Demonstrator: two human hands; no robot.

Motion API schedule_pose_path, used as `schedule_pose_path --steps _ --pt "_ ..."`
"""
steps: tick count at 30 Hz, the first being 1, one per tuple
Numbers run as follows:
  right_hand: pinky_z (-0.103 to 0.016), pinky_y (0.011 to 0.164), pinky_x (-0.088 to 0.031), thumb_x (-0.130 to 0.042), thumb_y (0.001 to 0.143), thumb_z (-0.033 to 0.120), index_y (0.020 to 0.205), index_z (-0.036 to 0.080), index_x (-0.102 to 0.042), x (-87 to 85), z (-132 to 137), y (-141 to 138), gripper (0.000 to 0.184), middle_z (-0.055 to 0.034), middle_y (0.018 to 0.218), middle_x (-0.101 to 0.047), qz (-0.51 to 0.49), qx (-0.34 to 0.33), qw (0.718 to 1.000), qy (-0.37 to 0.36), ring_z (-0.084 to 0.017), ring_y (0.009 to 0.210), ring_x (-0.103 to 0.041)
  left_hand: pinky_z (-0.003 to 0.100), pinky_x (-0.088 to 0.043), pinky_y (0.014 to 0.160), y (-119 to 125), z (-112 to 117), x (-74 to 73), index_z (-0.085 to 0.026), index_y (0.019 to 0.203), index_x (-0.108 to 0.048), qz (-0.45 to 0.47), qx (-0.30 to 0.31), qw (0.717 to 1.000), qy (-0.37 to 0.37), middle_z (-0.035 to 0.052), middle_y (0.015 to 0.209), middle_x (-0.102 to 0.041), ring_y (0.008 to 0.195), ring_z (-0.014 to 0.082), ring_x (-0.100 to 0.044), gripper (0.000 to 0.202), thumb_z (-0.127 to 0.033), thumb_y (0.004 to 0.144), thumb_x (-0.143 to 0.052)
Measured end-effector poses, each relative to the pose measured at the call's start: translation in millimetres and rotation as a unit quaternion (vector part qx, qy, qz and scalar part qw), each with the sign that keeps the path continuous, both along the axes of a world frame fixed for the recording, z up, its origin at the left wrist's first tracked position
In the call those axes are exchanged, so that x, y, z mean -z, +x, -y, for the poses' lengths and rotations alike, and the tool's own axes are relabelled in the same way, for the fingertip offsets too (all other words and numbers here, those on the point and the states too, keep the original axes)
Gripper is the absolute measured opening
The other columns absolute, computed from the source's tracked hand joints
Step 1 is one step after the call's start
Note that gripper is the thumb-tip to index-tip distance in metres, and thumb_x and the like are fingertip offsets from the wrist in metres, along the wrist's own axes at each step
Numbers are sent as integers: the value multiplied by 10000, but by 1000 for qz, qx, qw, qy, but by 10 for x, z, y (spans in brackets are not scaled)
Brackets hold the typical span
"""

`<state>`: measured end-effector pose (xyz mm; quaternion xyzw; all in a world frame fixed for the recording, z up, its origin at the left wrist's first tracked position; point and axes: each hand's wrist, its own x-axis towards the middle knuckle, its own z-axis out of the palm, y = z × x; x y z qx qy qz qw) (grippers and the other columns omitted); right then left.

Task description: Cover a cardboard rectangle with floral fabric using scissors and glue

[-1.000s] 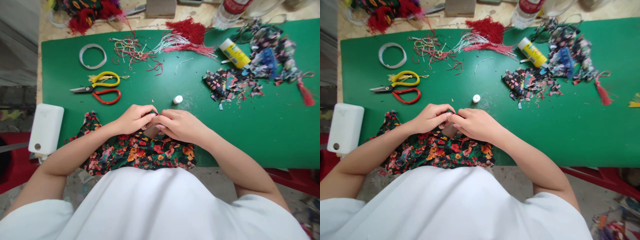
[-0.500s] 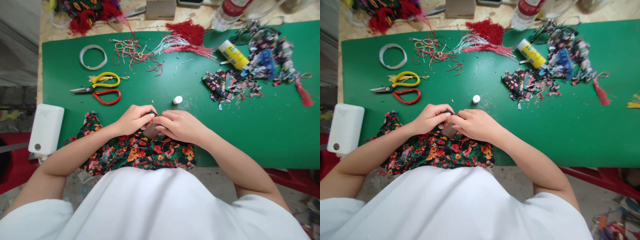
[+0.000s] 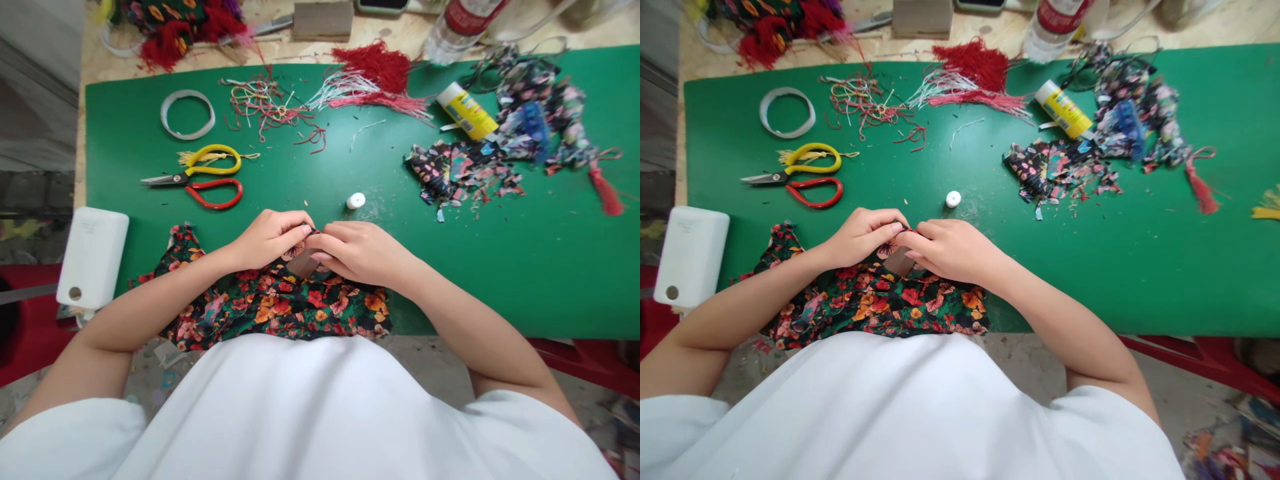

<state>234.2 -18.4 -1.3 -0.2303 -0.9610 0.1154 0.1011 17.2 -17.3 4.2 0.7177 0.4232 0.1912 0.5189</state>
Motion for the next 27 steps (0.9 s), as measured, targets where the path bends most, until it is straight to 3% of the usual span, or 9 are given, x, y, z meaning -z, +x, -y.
schedule_pose_path --steps 14,27 --pt "-265 637 -341 -355 1021 342 1165 183 -578 -4 2 -7 309 -43 789 -619 11 -3 1000 -1 -159 714 -543 164 -405 527 -22 -10 13 -153 925 -644 -5 29 1000 -12 -50 557 -620 493 73 -570 260 -335 938 -459" --pt "-261 641 -337 -371 1016 319 1130 188 -588 -7 2 -6 278 -31 776 -609 0 -5 1000 7 -154 697 -533 167 -380 542 -11 -11 1 -143 855 -647 6 9 1000 -6 -37 621 -646 532 66 -563 332 -370 960 -429"
